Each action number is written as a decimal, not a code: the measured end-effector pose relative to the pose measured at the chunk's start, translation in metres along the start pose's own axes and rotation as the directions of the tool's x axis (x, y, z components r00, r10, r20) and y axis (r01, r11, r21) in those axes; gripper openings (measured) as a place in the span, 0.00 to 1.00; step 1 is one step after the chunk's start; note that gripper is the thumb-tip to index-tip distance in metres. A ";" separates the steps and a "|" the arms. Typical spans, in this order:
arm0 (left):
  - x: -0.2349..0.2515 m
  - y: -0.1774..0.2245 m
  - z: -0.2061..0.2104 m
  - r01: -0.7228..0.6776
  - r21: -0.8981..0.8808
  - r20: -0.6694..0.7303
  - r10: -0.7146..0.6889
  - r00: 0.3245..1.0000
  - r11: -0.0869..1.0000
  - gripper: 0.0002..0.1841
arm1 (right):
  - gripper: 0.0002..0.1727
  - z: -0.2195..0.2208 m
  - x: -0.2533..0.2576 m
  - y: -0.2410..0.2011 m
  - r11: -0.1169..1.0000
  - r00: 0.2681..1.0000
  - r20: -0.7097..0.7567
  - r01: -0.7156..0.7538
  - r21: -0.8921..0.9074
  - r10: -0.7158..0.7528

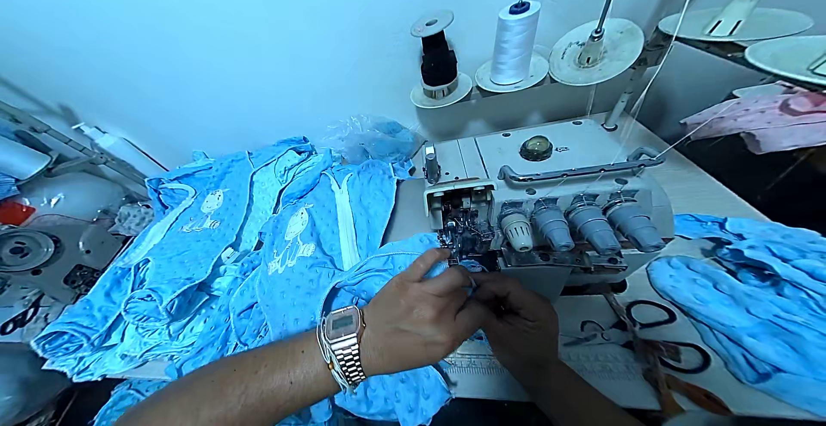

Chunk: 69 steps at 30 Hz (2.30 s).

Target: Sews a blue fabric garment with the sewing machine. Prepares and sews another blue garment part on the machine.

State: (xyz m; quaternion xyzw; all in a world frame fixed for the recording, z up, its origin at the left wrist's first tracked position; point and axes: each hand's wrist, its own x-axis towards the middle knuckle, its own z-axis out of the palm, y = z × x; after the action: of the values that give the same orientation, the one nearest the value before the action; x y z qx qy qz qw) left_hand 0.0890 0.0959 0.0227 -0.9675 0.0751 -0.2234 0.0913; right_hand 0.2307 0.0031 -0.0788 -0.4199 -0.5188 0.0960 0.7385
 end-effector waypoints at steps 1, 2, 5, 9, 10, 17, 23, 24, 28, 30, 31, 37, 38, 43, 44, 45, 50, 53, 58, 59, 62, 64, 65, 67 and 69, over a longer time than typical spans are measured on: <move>-0.001 -0.006 -0.002 0.034 -0.078 0.019 -0.032 0.999 0.996 0.09 | 0.03 0.000 0.001 0.000 1.000 1.000 -0.003 -0.009 -0.012 0.009; -0.002 -0.014 -0.006 0.085 -0.164 0.059 -0.076 0.995 0.983 0.10 | 0.02 0.000 0.002 0.000 0.999 1.000 -0.013 -0.020 -0.028 0.020; 0.000 -0.043 -0.022 0.321 -0.280 0.259 -0.250 0.933 0.905 0.20 | 0.02 0.001 0.004 -0.001 0.995 0.998 -0.020 -0.053 -0.079 0.052; -0.002 -0.069 -0.017 0.322 -0.261 0.300 -0.241 0.923 0.910 0.18 | 0.08 0.004 0.008 -0.006 0.972 1.000 0.008 -0.023 -0.235 0.026; -0.003 -0.073 -0.015 0.307 -0.316 0.279 -0.221 0.934 0.898 0.16 | 0.10 0.005 0.008 -0.007 0.963 1.000 0.012 -0.018 -0.270 0.022; -0.009 -0.081 -0.010 0.341 -0.788 0.271 -0.208 0.940 0.513 0.04 | 0.14 0.008 0.010 -0.018 0.926 0.993 -0.020 -0.116 -0.359 0.116; 0.001 -0.075 -0.020 0.338 -0.632 0.326 -0.156 0.932 0.698 0.06 | 0.12 0.010 0.012 -0.022 0.913 0.989 -0.015 -0.140 -0.384 0.145; 0.004 -0.075 -0.022 0.303 -0.601 0.318 -0.127 0.940 0.740 0.05 | 0.12 0.009 0.011 -0.022 0.912 0.992 -0.006 -0.115 -0.394 0.123; 0.005 -0.082 -0.025 0.234 -0.578 0.308 -0.057 0.950 0.782 0.06 | 0.14 0.010 0.012 -0.022 0.900 0.996 0.008 -0.077 -0.429 0.089; 0.005 -0.081 -0.024 0.205 -0.545 0.299 -0.040 0.953 0.813 0.04 | 0.14 0.010 0.013 -0.023 0.894 0.995 0.011 -0.080 -0.442 0.094; 0.006 -0.080 -0.024 0.189 -0.523 0.297 -0.031 0.954 0.831 0.04 | 0.15 0.010 0.014 -0.023 0.890 0.995 0.013 -0.084 -0.448 0.101; 0.006 -0.083 -0.014 0.227 -0.685 0.246 -0.074 0.967 0.692 0.04 | 0.15 0.009 0.015 -0.027 0.889 0.987 0.024 -0.132 -0.439 0.159; 0.006 -0.085 -0.014 0.253 -0.733 0.257 -0.088 0.963 0.631 0.04 | 0.14 0.008 0.016 -0.028 0.895 0.984 0.027 -0.146 -0.422 0.174; 0.008 -0.085 -0.016 0.301 -0.785 0.316 -0.067 0.946 0.542 0.04 | 0.10 0.011 0.020 -0.030 0.847 0.991 0.017 -0.104 -0.522 0.132; 0.008 -0.084 -0.017 0.302 -0.785 0.321 -0.062 0.945 0.541 0.04 | 0.10 0.012 0.021 -0.030 0.833 0.994 0.007 -0.088 -0.547 0.110; 0.009 -0.083 -0.018 0.307 -0.783 0.329 -0.059 0.943 0.541 0.04 | 0.09 0.013 0.021 -0.029 0.830 0.995 0.001 -0.080 -0.552 0.097; 0.007 -0.080 -0.018 0.315 -0.781 0.338 -0.058 0.939 0.540 0.08 | 0.09 0.007 0.022 -0.026 0.886 0.997 -0.006 -0.066 -0.459 0.071; 0.007 -0.076 -0.013 0.253 -0.767 0.284 -0.041 0.958 0.590 0.09 | 0.08 0.004 0.019 -0.024 0.915 0.998 0.012 -0.052 -0.399 0.062; 0.004 -0.048 0.001 0.085 -0.496 0.162 -0.004 0.987 0.864 0.07 | 0.09 0.007 0.000 -0.010 0.909 0.988 0.002 0.145 -0.390 -0.157; 0.001 -0.043 0.002 0.065 -0.439 0.146 0.000 0.989 0.896 0.08 | 0.10 0.006 -0.002 -0.009 0.885 0.979 0.015 0.191 -0.424 -0.204; -0.011 -0.034 0.003 0.006 -0.331 0.090 0.025 0.996 0.943 0.11 | 0.10 0.000 -0.008 -0.005 0.843 0.953 0.103 0.300 -0.445 -0.285; -0.016 -0.028 0.003 -0.006 -0.277 0.073 0.028 0.997 0.961 0.11 | 0.10 -0.003 -0.008 -0.003 0.869 0.958 0.125 0.286 -0.403 -0.257; -0.016 -0.025 0.004 -0.002 -0.249 0.065 0.019 0.998 0.969 0.11 | 0.08 -0.003 -0.006 -0.004 0.893 0.970 0.110 0.245 -0.378 -0.219; -0.015 -0.017 0.004 0.024 -0.200 0.059 -0.012 0.998 0.979 0.09 | 0.05 -0.003 -0.001 -0.005 0.937 0.987 0.077 0.158 -0.312 -0.140; -0.012 -0.012 0.004 0.039 -0.143 0.055 -0.032 0.998 0.989 0.09 | 0.04 -0.004 0.004 -0.004 0.956 0.989 0.089 0.140 -0.257 -0.121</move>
State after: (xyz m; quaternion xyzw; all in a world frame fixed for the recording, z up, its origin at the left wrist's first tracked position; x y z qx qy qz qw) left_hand 0.0813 0.1101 0.0170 -0.9783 0.0713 -0.1936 0.0191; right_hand 0.2346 0.0009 -0.0731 -0.4750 -0.5797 -0.0072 0.6620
